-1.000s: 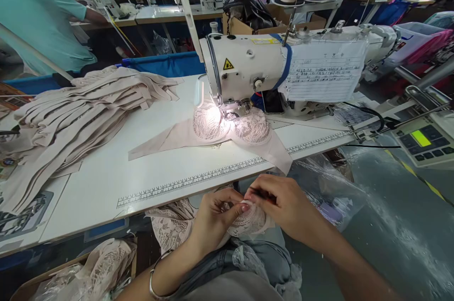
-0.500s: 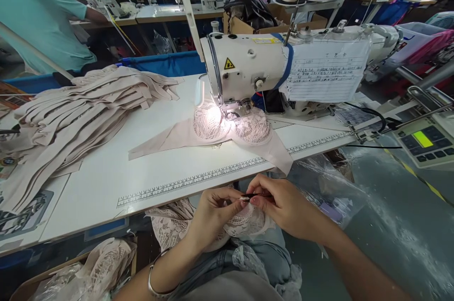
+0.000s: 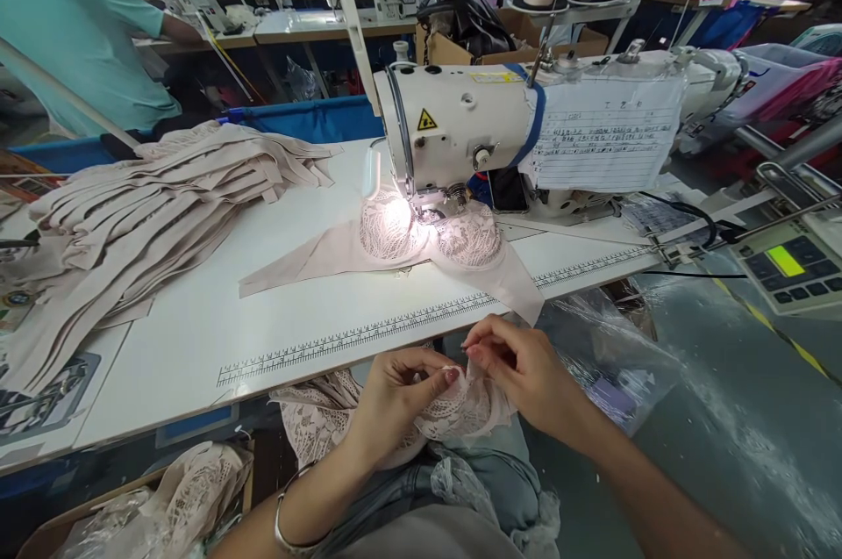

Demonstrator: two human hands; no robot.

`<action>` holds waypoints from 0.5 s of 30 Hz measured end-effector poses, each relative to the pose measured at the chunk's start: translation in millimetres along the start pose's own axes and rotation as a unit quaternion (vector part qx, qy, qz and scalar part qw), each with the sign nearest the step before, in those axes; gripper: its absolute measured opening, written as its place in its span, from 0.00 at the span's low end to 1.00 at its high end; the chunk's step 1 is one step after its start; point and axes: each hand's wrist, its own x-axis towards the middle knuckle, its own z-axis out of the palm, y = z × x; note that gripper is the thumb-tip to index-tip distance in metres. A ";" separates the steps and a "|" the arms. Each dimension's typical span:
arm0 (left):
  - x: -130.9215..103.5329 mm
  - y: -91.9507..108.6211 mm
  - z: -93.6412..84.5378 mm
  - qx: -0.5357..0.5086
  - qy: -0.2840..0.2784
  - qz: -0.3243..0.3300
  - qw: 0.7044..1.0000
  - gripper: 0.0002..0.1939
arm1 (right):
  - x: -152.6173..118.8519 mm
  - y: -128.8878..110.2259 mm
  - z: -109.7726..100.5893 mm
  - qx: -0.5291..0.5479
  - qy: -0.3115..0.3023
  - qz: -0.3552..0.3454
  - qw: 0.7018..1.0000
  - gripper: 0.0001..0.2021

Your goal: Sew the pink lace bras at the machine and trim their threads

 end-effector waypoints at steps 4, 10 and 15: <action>2.0 0.7 -2.0 -0.045 0.023 -0.017 0.999 0.19 | -2.8 11.9 -7.8 0.001 0.045 -0.009 0.999 0.24; 5.2 2.6 -1.6 -0.090 0.033 -0.037 0.995 0.23 | -9.0 50.2 -13.1 -0.089 -0.145 0.091 0.981 0.20; 10.9 -5.6 -13.5 -0.022 0.012 0.053 0.998 0.23 | -25.4 41.0 -23.0 -0.017 -0.177 -0.069 0.982 0.31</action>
